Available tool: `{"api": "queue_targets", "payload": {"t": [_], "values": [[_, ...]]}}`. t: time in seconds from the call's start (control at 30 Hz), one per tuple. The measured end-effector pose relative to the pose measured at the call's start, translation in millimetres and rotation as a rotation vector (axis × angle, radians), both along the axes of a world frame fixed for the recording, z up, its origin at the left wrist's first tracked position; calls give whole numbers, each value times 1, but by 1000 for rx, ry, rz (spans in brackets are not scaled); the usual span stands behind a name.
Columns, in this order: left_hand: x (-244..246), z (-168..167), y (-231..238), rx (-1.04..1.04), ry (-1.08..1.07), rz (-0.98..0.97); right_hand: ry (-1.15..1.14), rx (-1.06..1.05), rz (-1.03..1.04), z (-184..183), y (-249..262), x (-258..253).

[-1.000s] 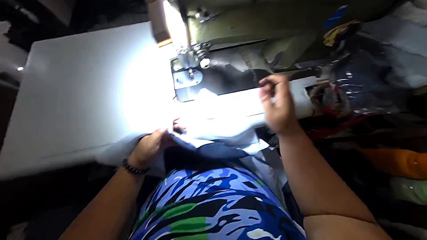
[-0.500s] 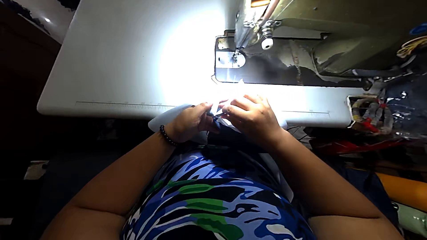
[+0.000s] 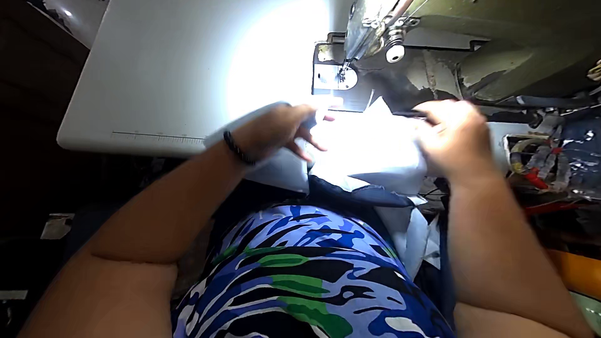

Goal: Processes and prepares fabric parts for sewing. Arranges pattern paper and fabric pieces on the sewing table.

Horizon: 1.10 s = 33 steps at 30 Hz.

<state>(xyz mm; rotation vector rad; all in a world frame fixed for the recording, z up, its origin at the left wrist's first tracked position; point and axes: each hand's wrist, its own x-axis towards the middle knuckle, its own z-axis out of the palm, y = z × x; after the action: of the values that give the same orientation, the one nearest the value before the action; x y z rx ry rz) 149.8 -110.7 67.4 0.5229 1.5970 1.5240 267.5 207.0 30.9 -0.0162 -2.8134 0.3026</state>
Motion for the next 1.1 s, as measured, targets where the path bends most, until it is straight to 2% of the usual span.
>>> {"api": "queue_targets", "payload": {"t": [0.1,0.17,0.2,0.27,0.3,0.33,0.4,0.43,0.5,0.53,0.6,0.67,0.73,0.8,0.87,0.93,1.0,1.1], "values": [[-48,22,4,-140,230,165,-109,22,-342,-13,68,-1],[-68,26,0,-396,585,189,-80,11,-413,-20,80,9],[-69,25,-7,-543,775,124,-68,-5,-375,-17,71,18],[-53,4,-23,-781,940,14,-118,-61,-219,-20,37,50],[-43,-13,-34,-876,978,-21,-218,-93,-135,-27,18,67],[-32,-31,-45,-915,1013,-16,-411,-146,-81,-35,3,82],[-17,-60,-65,-767,1120,101,-873,-196,-106,-56,-15,93],[-12,-71,-72,-644,1162,152,-994,-190,-156,-73,-19,92],[-11,-80,-78,-459,1175,156,-1014,-183,-203,-104,-24,87],[-12,-78,-75,-396,1168,128,-971,-195,-196,-108,-32,79],[-17,-59,-65,-274,1197,77,-916,-364,-159,-99,-61,58],[-18,-22,-55,-104,1255,104,-839,-436,109,-95,-95,32],[-23,23,-54,76,1349,239,-905,-360,298,-94,-125,4],[-44,54,-73,142,1387,439,-981,-273,363,-110,-139,-11],[-74,59,-107,-3,1344,685,-1063,-253,281,-127,-137,-11],[-96,43,-148,-439,1198,860,-1096,-295,211,-135,-128,-8],[-106,7,-190,-757,1051,806,-1056,-474,218,-138,-110,3],[-90,-53,-239,-989,1161,583,-1080,-454,100,-115,-81,22]]}}
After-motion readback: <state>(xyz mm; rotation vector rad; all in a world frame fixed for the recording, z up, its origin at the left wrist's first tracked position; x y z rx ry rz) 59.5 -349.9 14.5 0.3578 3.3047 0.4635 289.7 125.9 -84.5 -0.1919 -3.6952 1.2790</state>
